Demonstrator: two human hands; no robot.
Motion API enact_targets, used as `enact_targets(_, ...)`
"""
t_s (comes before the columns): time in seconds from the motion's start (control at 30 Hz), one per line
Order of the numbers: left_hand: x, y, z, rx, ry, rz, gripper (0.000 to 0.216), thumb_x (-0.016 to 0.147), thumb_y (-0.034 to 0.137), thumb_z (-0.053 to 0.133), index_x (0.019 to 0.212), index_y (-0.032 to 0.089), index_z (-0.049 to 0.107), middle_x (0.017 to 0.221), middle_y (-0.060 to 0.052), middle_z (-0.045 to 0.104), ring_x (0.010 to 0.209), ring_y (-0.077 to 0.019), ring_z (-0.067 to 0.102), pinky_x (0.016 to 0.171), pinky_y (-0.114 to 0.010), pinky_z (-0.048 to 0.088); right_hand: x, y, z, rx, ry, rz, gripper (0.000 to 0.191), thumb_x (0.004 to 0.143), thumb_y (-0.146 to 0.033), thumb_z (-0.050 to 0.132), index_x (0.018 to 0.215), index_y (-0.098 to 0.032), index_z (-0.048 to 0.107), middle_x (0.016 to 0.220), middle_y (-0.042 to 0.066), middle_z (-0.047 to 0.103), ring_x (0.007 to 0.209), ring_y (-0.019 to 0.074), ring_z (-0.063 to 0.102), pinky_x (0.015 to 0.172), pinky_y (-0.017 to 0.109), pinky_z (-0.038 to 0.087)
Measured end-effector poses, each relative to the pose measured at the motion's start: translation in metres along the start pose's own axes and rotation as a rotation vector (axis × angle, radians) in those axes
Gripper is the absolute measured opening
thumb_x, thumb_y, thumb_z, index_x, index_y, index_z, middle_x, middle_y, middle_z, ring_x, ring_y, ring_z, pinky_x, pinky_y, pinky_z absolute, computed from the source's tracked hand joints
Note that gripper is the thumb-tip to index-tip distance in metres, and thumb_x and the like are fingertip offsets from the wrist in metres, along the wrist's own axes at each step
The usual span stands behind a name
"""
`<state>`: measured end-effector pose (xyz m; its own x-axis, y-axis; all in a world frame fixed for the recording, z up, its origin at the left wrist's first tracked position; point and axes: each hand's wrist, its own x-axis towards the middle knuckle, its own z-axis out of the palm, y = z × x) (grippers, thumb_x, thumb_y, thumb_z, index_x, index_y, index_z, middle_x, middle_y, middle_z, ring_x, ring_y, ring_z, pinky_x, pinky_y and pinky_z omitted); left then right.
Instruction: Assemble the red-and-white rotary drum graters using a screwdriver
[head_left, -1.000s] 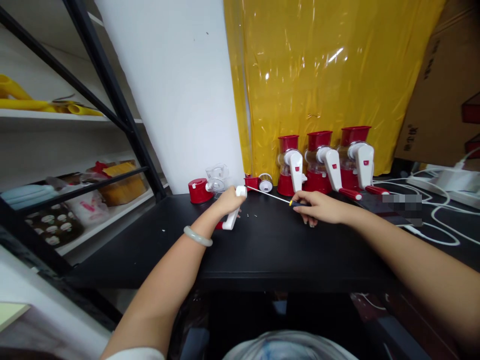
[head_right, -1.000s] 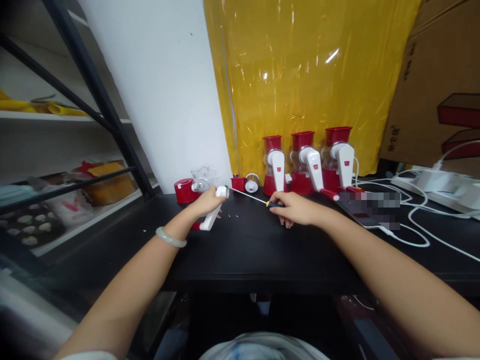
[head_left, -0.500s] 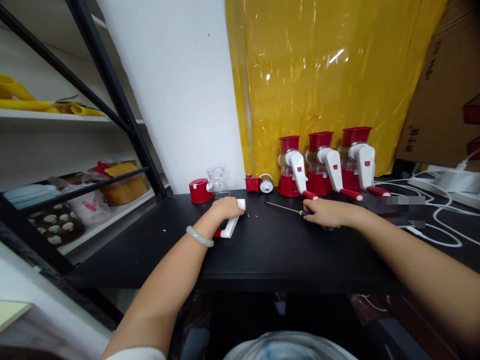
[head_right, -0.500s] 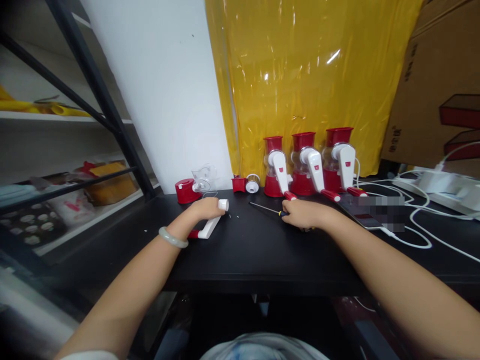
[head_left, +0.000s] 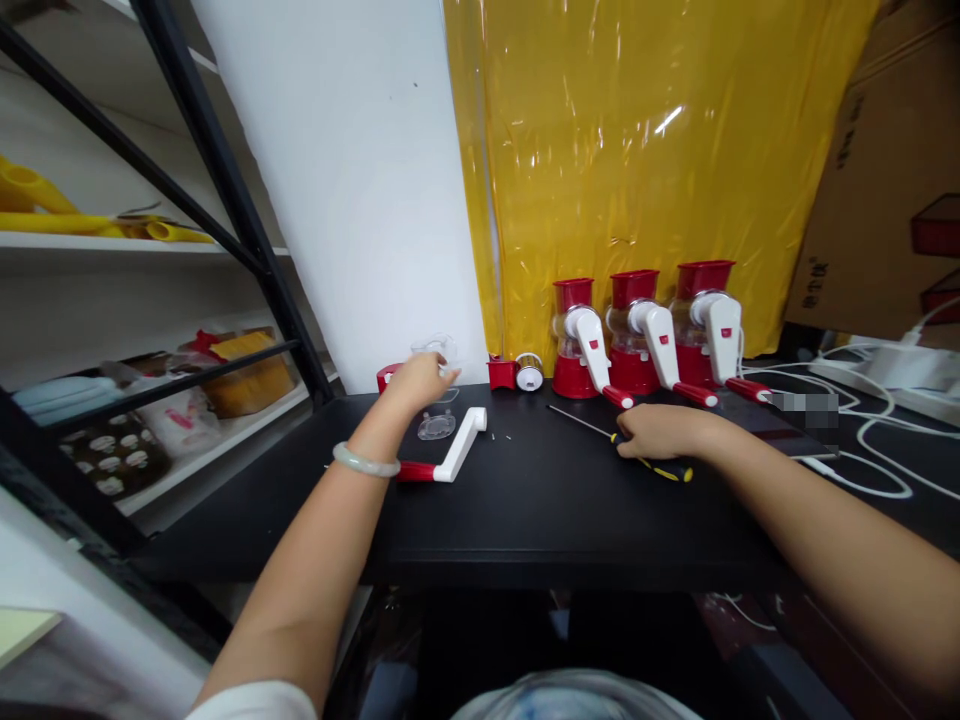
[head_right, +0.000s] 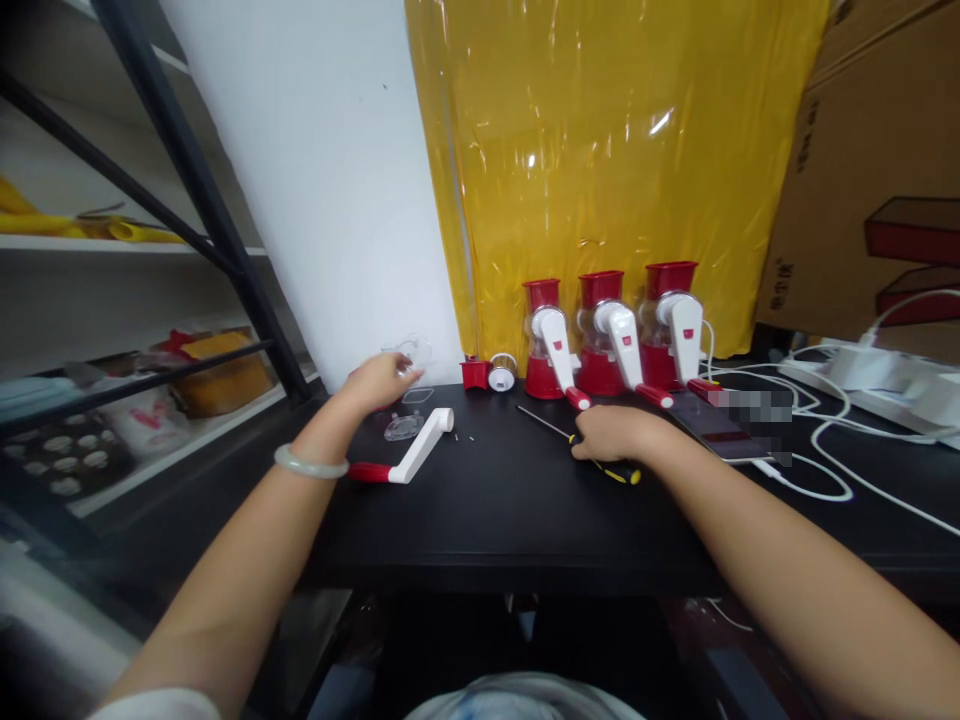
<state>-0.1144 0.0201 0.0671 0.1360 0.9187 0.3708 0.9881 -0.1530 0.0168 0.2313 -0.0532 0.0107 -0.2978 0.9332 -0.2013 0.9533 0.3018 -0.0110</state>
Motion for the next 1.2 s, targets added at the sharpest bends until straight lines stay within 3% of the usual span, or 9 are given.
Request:
enact_targets(0.13,0.026,-0.022,-0.008,0.188,0.227,0.074,0.048,0.088,0.035,0.057,0.132,0.014,0.056,0.138,-0.016,0.055,0.131,-0.0327,0.046,0.100,-0.041,0.044,0.002,0.005,0.000,-0.025,0.002,0.045,0.031,0.080,-0.038,0.055,0.086,-0.011,0.070,0.088,0.015,0.071,0.073,0.0235,0.066,0.057,0.030,0.039)
enact_targets(0.2,0.035,-0.030,-0.004,0.237,0.182,0.098,0.047,0.088,0.032,0.058,0.132,0.016,0.055,0.140,-0.015,0.053,0.134,-0.0315,0.042,0.102,-0.041,0.043,0.004,0.008,0.001,-0.015,0.006,0.054,0.032,0.079,-0.039,0.057,0.086,-0.011,0.070,0.087,0.015,0.071,0.071,0.0224,0.065,0.056,0.029,0.039)
enact_targets(0.27,0.042,-0.035,0.002,0.232,0.087,0.058,0.042,0.089,0.031,0.057,0.129,0.018,0.059,0.134,-0.013,0.059,0.125,-0.0297,0.052,0.098,-0.039,0.045,0.006,0.010,0.002,-0.005,0.004,0.049,0.031,0.079,-0.040,0.058,0.086,-0.011,0.070,0.087,0.014,0.071,0.069,0.0214,0.065,0.055,0.028,0.039)
enact_targets(0.4,0.047,-0.038,0.007,0.205,0.080,0.021,0.030,0.092,0.028,0.051,0.116,0.021,0.067,0.116,-0.009,0.070,0.107,-0.0268,0.064,0.085,-0.033,0.048,0.006,0.010,0.003,-0.007,0.004,0.036,0.031,0.079,-0.039,0.057,0.085,-0.012,0.070,0.085,0.014,0.071,0.068,0.0208,0.064,0.054,0.028,0.038)
enact_targets(0.5,0.047,-0.030,-0.011,0.201,0.138,0.011,0.024,0.089,0.030,0.055,0.107,0.023,0.071,0.107,-0.008,0.073,0.101,-0.0263,0.066,0.079,-0.031,0.047,0.005,0.009,0.003,-0.016,0.008,0.043,0.031,0.079,-0.038,0.056,0.085,-0.011,0.071,0.085,0.014,0.072,0.068,0.0214,0.065,0.054,0.028,0.038)
enact_targets(0.6,0.044,-0.012,-0.044,0.193,0.253,0.056,0.022,0.089,0.024,0.054,0.103,0.023,0.072,0.101,-0.007,0.074,0.096,-0.0251,0.066,0.076,-0.032,0.046,0.005,0.008,0.002,-0.014,0.011,0.042,0.032,0.080,-0.038,0.057,0.087,-0.011,0.071,0.087,0.015,0.072,0.068,0.0218,0.065,0.054,0.029,0.037)
enact_targets(0.77,0.019,0.035,-0.083,0.124,0.424,0.280,0.020,0.090,0.022,0.055,0.102,0.022,0.070,0.100,-0.006,0.073,0.093,-0.0229,0.065,0.078,-0.032,0.045,0.006,0.009,0.003,0.012,-0.014,0.049,0.033,0.080,-0.039,0.058,0.088,-0.009,0.070,0.083,0.014,0.071,0.062,0.0199,0.064,0.052,0.028,0.037)
enact_targets(0.97,-0.009,0.084,-0.057,0.009,0.316,0.494,0.021,0.089,0.025,0.056,0.104,0.024,0.070,0.097,-0.004,0.074,0.086,-0.0191,0.066,0.071,-0.029,0.045,0.007,0.011,0.004,0.011,-0.013,0.048,0.032,0.079,-0.039,0.058,0.087,-0.010,0.070,0.083,0.014,0.072,0.062,0.0194,0.064,0.051,0.027,0.038)
enact_targets(1.2,-0.012,0.100,-0.029,0.062,0.196,0.499,0.021,0.090,0.025,0.054,0.104,0.021,0.068,0.095,-0.008,0.073,0.085,-0.0219,0.067,0.069,-0.031,0.046,0.001,0.006,-0.001,0.039,-0.054,0.067,0.033,0.080,-0.036,0.056,0.089,-0.007,0.069,0.077,0.013,0.071,0.047,0.0164,0.058,0.044,0.028,0.040)
